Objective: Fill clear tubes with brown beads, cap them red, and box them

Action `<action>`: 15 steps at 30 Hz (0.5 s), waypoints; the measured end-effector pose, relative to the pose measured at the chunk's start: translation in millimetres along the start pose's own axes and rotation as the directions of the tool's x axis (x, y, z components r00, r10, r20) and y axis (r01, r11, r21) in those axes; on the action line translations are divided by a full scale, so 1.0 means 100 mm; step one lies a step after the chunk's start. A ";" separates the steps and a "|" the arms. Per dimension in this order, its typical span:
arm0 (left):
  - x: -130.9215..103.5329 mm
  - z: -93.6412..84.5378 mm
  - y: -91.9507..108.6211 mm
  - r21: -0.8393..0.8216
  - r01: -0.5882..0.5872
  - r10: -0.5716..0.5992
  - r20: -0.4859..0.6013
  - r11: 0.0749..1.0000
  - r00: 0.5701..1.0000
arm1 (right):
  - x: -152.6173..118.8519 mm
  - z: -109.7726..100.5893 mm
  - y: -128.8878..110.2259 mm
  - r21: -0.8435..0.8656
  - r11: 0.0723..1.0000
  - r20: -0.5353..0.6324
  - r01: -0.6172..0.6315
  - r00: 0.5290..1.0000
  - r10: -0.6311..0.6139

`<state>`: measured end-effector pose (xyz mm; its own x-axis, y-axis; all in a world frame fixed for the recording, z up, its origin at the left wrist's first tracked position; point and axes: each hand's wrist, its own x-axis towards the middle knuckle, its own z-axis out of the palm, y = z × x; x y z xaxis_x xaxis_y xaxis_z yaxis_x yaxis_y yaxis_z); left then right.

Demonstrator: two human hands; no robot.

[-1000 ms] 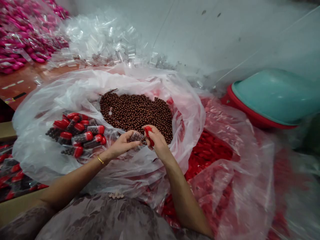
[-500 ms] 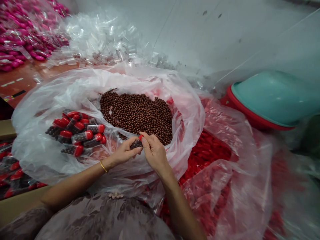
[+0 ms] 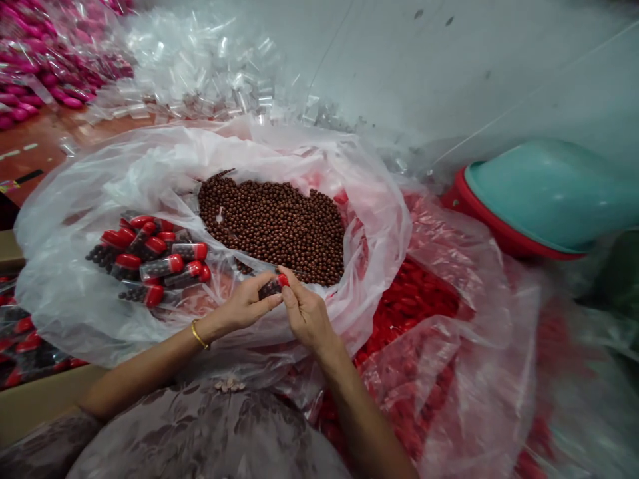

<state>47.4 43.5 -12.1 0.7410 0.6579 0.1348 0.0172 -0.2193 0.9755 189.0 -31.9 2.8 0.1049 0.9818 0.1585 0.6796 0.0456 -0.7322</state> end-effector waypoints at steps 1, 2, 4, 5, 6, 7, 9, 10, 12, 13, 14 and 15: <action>-0.01 0.00 0.00 -0.002 0.002 -0.002 0.006 1.000 1.000 | -0.02 -0.02 0.00 -0.028 1.000 0.021 0.010 1.000 -0.009; -0.02 0.00 0.00 -0.005 0.003 -0.003 0.014 1.000 1.000 | -0.02 -0.04 0.01 -0.053 0.998 0.035 0.024 0.999 -0.022; -0.02 -0.01 0.01 -0.016 0.000 0.000 0.032 1.000 0.999 | -0.03 -0.11 0.00 -0.073 0.995 0.049 0.061 0.997 -0.057; -0.02 -0.01 0.02 -0.028 -0.005 0.007 0.049 1.000 0.999 | -0.02 -0.15 -0.01 -0.067 0.995 0.056 0.080 0.996 -0.076; -0.01 -0.02 0.03 -0.050 -0.010 0.013 0.072 0.999 0.997 | -0.01 -0.19 -0.02 -0.051 0.994 0.061 0.098 0.994 -0.094; 0.00 -0.04 0.05 -0.085 -0.011 0.020 0.104 0.996 0.994 | 0.01 -0.23 -0.04 -0.024 0.994 0.049 0.107 0.993 -0.105; 0.03 -0.08 0.09 -0.176 0.004 0.032 0.202 0.984 0.979 | 0.06 -0.27 -0.09 0.072 0.995 -0.061 0.072 0.996 -0.068; 0.05 -0.09 0.11 -0.208 0.022 0.033 0.258 0.978 0.966 | 0.09 -0.26 -0.12 0.151 0.988 -0.146 0.035 0.989 -0.013; 0.07 -0.12 0.15 -0.226 0.073 0.015 0.362 0.971 0.932 | 0.16 -0.23 -0.18 0.371 0.928 -0.283 -0.037 0.947 0.151; 0.08 -0.14 0.17 -0.209 0.089 0.002 0.398 0.974 0.917 | 0.19 -0.21 -0.21 0.491 0.869 -0.296 -0.060 0.927 0.231; 0.08 -0.15 0.18 -0.180 0.090 -0.009 0.410 0.980 0.912 | 0.22 -0.18 -0.24 0.596 0.799 -0.270 -0.076 0.919 0.289; 0.08 -0.15 0.19 -0.138 0.080 -0.017 0.404 0.987 0.914 | 0.25 -0.16 -0.25 0.679 0.728 -0.221 -0.092 0.920 0.323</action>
<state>43.4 55.4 10.6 0.9487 0.3140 0.0362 -0.0167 -0.0646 0.9978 185.9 -11.3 35.8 0.4761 0.8776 0.0558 -0.0079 0.0677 -0.9977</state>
